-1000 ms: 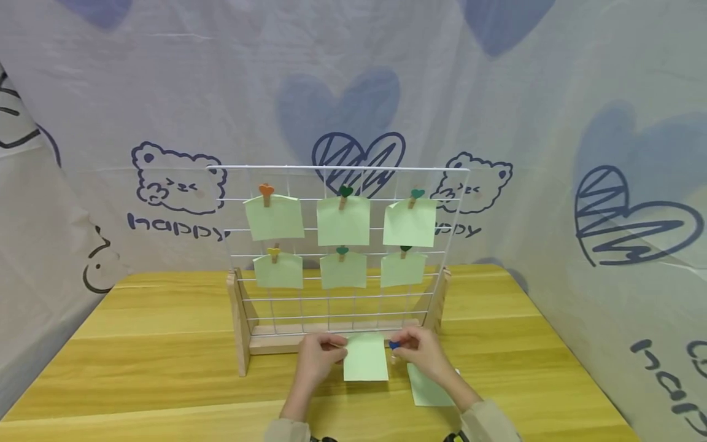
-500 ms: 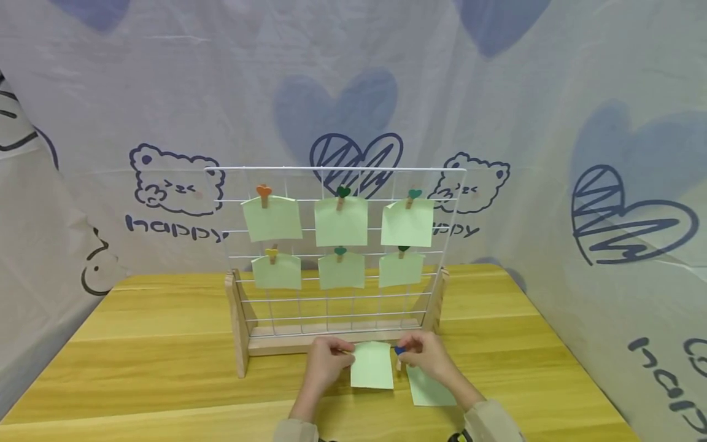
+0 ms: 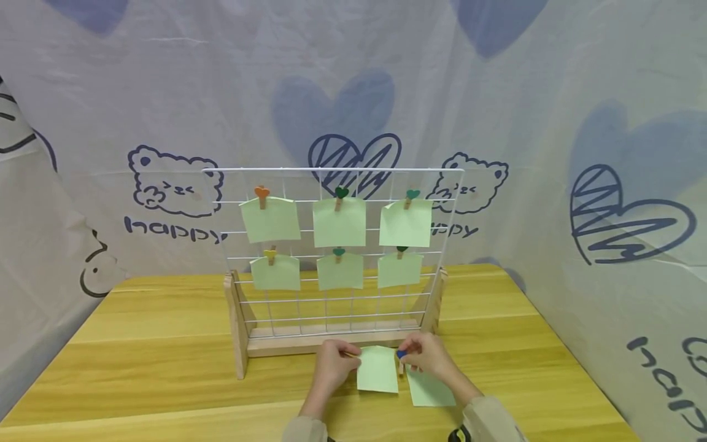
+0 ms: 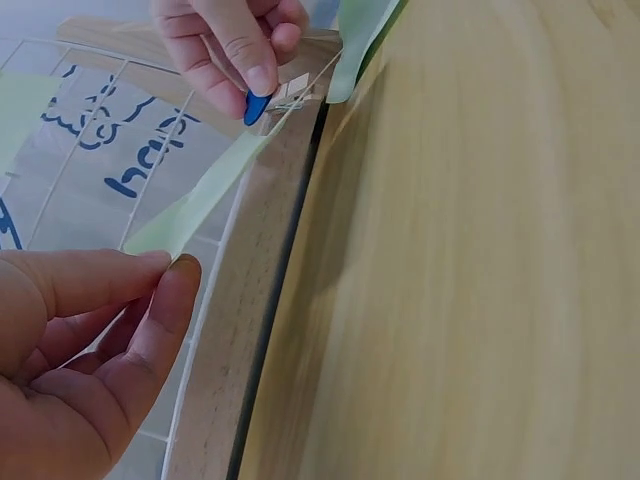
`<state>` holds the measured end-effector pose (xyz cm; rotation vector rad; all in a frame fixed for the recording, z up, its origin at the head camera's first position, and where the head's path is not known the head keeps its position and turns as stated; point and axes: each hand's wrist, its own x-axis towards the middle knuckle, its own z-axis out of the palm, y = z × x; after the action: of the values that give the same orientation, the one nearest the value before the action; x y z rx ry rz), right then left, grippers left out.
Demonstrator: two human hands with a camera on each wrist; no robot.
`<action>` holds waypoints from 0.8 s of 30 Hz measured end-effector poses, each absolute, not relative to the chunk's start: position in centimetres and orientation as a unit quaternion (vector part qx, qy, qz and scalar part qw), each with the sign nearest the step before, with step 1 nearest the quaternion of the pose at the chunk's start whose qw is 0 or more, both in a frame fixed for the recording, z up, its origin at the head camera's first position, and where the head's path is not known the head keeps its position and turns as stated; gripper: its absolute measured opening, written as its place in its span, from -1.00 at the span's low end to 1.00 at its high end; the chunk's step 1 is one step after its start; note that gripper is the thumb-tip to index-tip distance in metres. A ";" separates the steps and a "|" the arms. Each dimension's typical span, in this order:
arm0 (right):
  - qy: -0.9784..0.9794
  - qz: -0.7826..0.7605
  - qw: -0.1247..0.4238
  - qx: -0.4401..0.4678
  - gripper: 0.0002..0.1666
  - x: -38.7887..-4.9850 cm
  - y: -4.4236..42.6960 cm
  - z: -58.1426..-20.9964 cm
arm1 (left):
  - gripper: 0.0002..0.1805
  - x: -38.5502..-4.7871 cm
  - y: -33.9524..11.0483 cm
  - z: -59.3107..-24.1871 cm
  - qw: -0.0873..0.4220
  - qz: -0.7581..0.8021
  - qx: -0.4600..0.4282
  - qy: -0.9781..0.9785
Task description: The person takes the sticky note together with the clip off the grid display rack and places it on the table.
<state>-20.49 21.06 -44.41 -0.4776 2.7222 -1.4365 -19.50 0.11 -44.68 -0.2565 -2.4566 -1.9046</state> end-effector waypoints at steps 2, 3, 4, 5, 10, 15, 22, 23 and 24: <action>0.876 -0.456 0.012 -0.159 -0.90 -20.6 21.0 -44.5 | -0.90 -19.6 0.3 -44.8 0.013 -0.611 -0.082 -0.788; 0.877 -0.453 0.011 -0.162 -0.91 -20.6 21.0 -44.5 | -0.90 -19.6 0.3 -44.8 0.013 -0.610 -0.081 -0.788; 0.877 -0.451 0.010 -0.165 -0.91 -20.6 21.0 -44.5 | -0.90 -19.6 0.4 -44.9 0.013 -0.610 -0.080 -0.788; 0.878 -0.449 0.009 -0.167 -0.91 -20.7 21.0 -44.5 | -0.90 -19.7 0.4 -44.9 0.012 -0.611 -0.078 -0.788; 0.886 -0.430 0.007 -0.173 -0.89 -20.9 21.0 -44.7 | -0.91 -19.9 0.7 -45.2 0.010 -0.615 -0.071 -0.785; 0.891 -0.421 0.011 -0.170 -0.89 -21.0 21.0 -44.8 | -0.90 -20.0 0.8 -45.4 0.012 -0.613 -0.070 -0.787; 0.895 -0.414 0.016 -0.167 -0.88 -21.2 21.0 -45.0 | -0.90 -20.2 1.1 -45.9 0.007 -0.605 -0.069 -0.793; 0.895 -0.414 0.016 -0.166 -0.88 -21.2 21.0 -45.1 | -0.89 -20.2 1.1 -45.9 0.006 -0.604 -0.068 -0.794; 0.896 -0.412 0.016 -0.167 -0.88 -21.3 20.9 -45.1 | -0.88 -20.2 1.1 -46.0 0.004 -0.603 -0.068 -0.795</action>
<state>-21.26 20.95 -45.11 -0.5178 2.7850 -1.2807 -20.15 1.12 -45.98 -0.2128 -2.4911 -1.8895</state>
